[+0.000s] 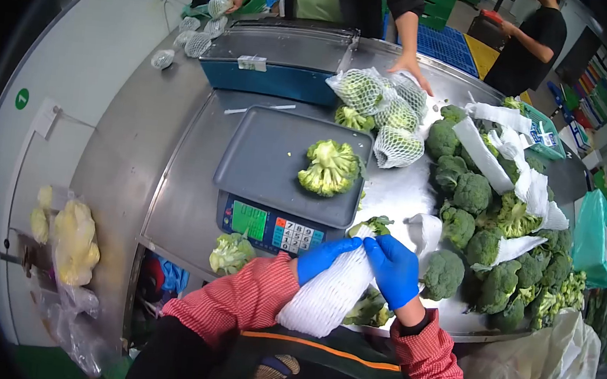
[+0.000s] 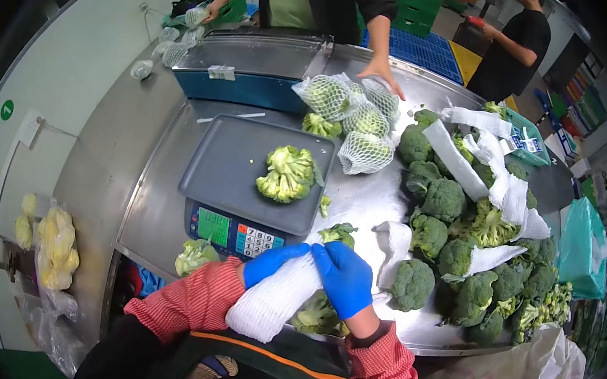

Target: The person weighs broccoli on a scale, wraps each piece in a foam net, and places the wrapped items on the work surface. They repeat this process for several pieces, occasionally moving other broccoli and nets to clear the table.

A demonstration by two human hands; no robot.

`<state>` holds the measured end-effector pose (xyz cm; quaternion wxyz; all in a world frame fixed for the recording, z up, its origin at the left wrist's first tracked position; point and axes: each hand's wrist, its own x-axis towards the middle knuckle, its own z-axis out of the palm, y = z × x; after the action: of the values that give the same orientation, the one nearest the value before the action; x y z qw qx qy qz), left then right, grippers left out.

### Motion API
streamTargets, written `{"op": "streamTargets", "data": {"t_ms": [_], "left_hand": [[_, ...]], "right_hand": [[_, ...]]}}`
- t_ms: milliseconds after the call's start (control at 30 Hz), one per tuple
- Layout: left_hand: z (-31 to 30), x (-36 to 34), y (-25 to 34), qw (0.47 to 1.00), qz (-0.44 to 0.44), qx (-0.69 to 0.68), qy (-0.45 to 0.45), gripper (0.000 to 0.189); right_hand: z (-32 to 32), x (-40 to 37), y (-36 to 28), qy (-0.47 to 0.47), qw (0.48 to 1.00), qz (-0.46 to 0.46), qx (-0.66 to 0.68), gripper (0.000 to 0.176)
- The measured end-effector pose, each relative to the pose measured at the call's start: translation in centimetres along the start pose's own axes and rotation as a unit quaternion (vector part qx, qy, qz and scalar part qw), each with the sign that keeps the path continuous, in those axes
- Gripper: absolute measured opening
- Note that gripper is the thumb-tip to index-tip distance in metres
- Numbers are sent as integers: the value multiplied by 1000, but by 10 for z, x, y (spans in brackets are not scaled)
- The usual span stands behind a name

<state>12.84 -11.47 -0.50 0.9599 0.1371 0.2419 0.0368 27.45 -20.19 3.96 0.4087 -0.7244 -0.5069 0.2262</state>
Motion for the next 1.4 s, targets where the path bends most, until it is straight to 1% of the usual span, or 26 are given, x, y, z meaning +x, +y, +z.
{"op": "streamTargets", "data": {"t_ms": [33,133,167,267,300,333,400,433,533,567,667,700,733,800,900,933,967,1000,1033,1100,1133,1167,1267,1300,1333,1400], "left_hand": [[-8,9,-9,1000,5,-14,-5,39],[-61,39,-35,990,42,122,62,38],[-62,36,-38,991,46,111,60,38],[-53,26,-41,988,71,110,87,36],[-41,15,-35,968,110,186,126,33],[-44,10,-30,977,118,151,98,31],[-38,-4,-16,988,129,82,36,28],[-27,-13,-13,988,124,69,58,28],[-27,-21,-12,988,115,-3,102,28],[-29,-30,-8,991,113,8,77,28],[-48,-26,-11,970,193,105,104,29],[-37,-37,-4,925,238,260,139,28],[-31,-42,-3,918,248,272,150,25],[-23,-49,0,946,211,197,147,24],[-25,-52,2,951,211,176,140,26],[-30,-48,0,951,216,167,147,27],[-38,-42,-2,950,221,158,153,28],[-37,-43,0,950,224,148,160,28],[-34,-46,1,951,200,150,179,29],[-44,-43,-5,884,293,307,198,30],[-47,-43,-5,870,302,333,204,31],[-46,-44,-3,854,311,359,210,31],[-35,-54,0,906,303,225,191,32],[-24,-64,5,918,274,217,187,32],[-11,-70,7,934,276,164,157,31],[-18,-69,8,936,270,174,143,30]], "right_hand": [[3,-4,4,56,994,-68,-71,15],[-10,-3,3,33,920,-139,-365,14],[-9,-3,5,57,914,-175,-362,13],[0,-2,5,42,969,-170,-174,13],[6,-3,1,21,994,-103,-39,14],[13,-7,10,-37,999,-28,25,17],[27,-7,13,-136,943,142,268,18],[30,-6,8,-136,929,153,308,16],[44,-5,8,-122,966,101,205,10],[46,-3,3,-127,969,110,181,14],[46,4,-13,-145,947,131,256,23],[46,5,-10,-176,924,157,301,23],[45,4,-11,-187,921,158,304,21],[45,4,-15,-204,916,155,308,20],[52,6,-16,-182,928,130,298,16],[50,10,-20,-117,979,-1,168,15],[44,14,-33,-45,990,-132,32,14],[39,16,-45,28,961,-256,-105,13],[38,14,-54,50,956,-273,-93,8],[41,1,-71,-22,980,-198,-11,9],[43,-6,-74,-57,985,-159,30,10],[47,-11,-73,-119,986,-69,93,11],[50,0,-75,-120,922,199,309,16],[59,6,-62,-60,949,140,276,22],[64,9,-45,-6,985,45,166,29],[70,12,-17,-135,983,48,112,35]]}}
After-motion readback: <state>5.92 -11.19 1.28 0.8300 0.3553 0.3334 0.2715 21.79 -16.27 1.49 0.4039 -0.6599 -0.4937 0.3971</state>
